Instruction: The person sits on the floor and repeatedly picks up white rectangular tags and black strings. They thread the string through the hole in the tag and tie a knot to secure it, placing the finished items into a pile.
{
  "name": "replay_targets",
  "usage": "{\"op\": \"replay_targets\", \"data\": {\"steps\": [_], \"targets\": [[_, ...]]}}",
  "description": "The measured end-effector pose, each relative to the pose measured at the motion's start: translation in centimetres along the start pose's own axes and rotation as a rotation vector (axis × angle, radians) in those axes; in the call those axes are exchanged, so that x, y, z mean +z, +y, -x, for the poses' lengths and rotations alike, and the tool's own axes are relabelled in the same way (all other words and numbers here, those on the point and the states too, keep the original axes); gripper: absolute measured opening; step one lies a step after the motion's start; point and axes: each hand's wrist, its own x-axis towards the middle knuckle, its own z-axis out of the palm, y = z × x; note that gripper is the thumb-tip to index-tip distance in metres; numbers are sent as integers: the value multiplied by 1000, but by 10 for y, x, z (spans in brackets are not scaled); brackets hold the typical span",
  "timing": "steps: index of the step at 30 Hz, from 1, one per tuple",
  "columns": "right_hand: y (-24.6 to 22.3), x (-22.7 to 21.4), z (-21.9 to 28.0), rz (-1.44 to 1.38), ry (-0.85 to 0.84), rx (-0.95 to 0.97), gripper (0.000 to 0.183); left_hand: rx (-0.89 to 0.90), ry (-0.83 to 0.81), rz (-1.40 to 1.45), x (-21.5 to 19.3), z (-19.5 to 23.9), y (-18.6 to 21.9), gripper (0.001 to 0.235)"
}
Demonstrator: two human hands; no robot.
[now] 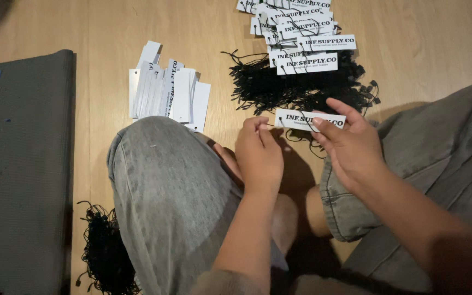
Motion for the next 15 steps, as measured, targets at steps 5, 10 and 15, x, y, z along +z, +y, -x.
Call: {"op": "replay_targets", "data": {"steps": [5,10,15], "targets": [[-4,-1,3,8,5,14,63,6,-18,-258,10,-1,-4,39],[4,-8,-3,57,-38,-16,65,44,-22,-343,18,1,1,74],[-14,1,10,-48,-45,50,80,-18,-95,-381,32,-1,-3,105]]}}
